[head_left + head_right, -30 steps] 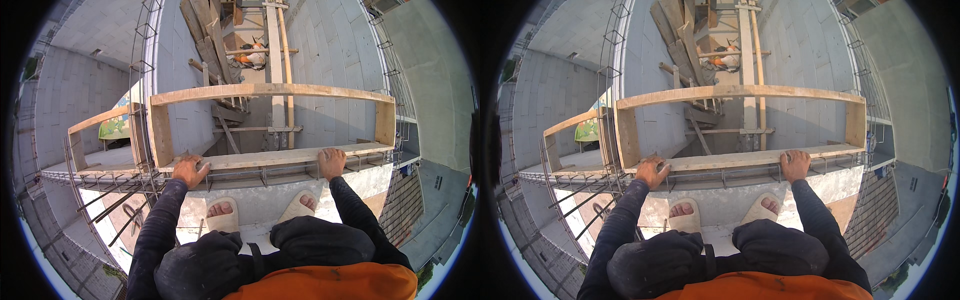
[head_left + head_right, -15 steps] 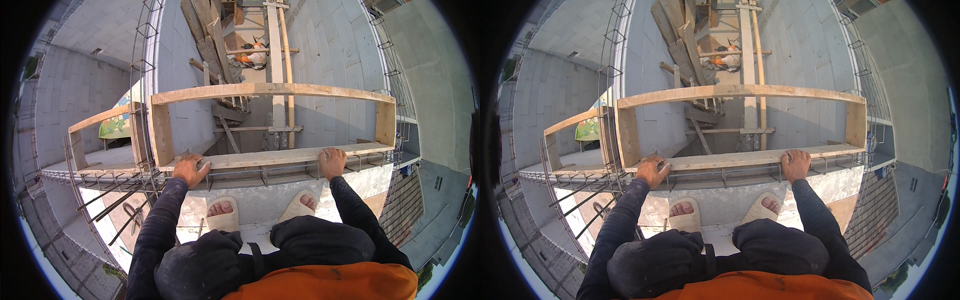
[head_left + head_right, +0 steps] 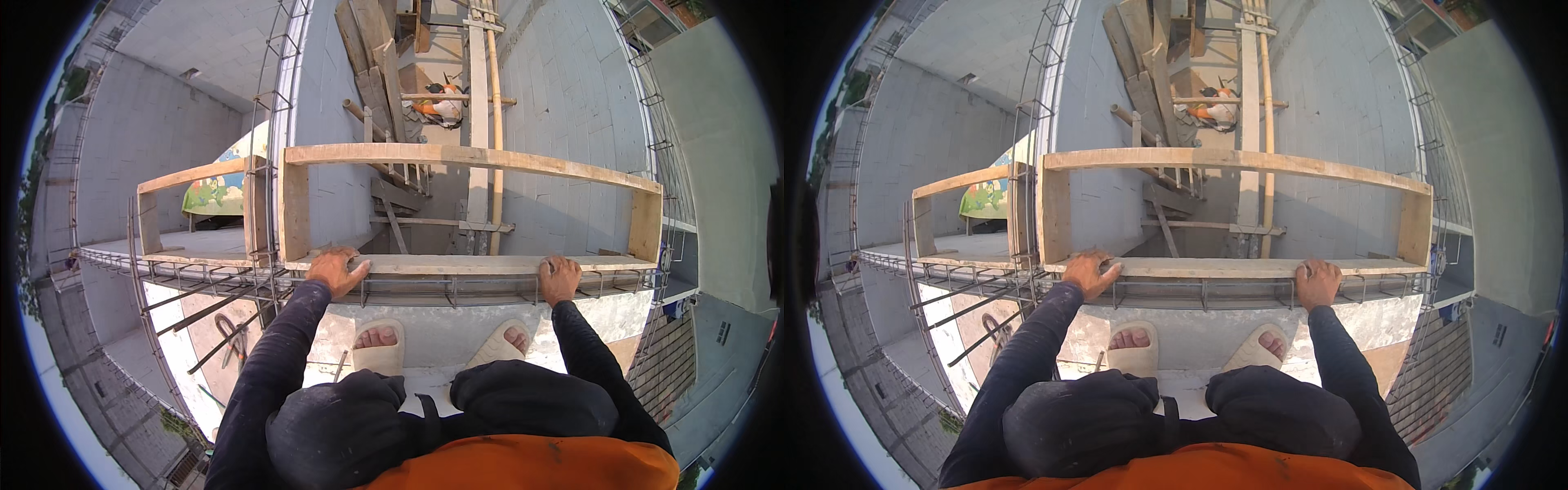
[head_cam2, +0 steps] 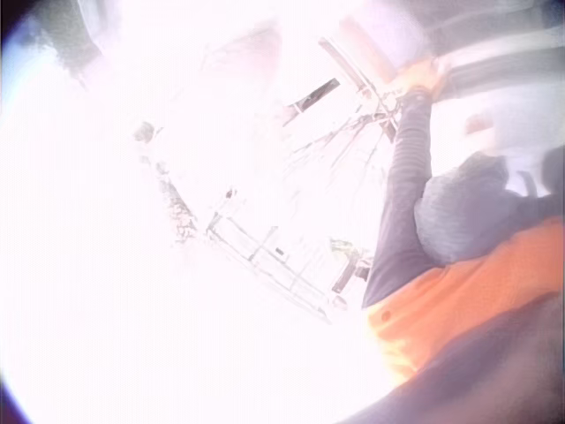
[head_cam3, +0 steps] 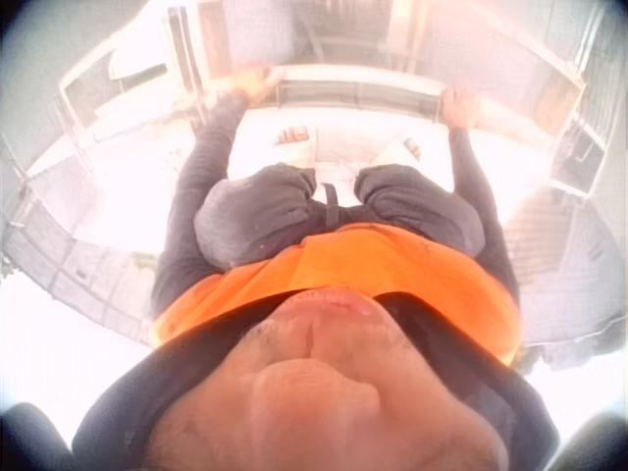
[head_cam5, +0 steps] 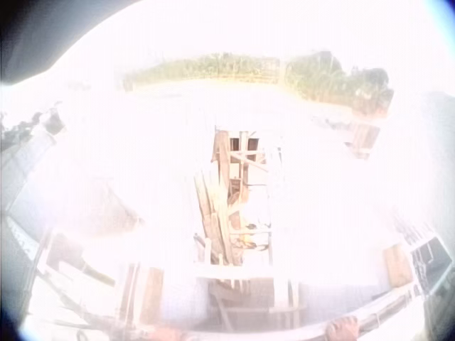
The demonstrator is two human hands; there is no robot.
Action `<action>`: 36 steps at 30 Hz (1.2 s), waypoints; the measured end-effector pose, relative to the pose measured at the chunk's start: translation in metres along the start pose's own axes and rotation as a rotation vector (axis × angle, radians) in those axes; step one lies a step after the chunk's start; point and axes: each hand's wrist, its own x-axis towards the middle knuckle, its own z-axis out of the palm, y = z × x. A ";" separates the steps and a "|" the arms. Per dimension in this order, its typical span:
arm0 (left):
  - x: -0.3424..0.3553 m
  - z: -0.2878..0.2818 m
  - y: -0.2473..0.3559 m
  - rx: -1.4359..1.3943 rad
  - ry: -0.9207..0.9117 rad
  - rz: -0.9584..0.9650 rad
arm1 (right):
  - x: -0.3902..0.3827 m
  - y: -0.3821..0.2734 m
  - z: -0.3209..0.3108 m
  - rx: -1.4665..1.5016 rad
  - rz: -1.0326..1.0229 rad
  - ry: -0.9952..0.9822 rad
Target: The person positions plywood boards onto a concrete surface, secures them by driving nails with an axe, and then positions a wooden beam over the edge of the formwork.
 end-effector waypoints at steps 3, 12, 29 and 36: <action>0.014 -0.006 0.012 0.006 -0.045 0.040 | -0.006 0.029 0.007 -0.030 -0.030 0.014; -0.004 -0.007 0.000 0.109 -0.183 0.163 | 0.006 0.015 -0.018 0.176 0.001 -0.279; -0.016 0.015 -0.005 0.008 -0.068 0.271 | 0.027 0.008 -0.014 0.479 -0.150 -0.152; -0.013 0.019 0.004 0.048 -0.034 0.283 | 0.021 -0.041 -0.027 0.414 -0.292 -0.281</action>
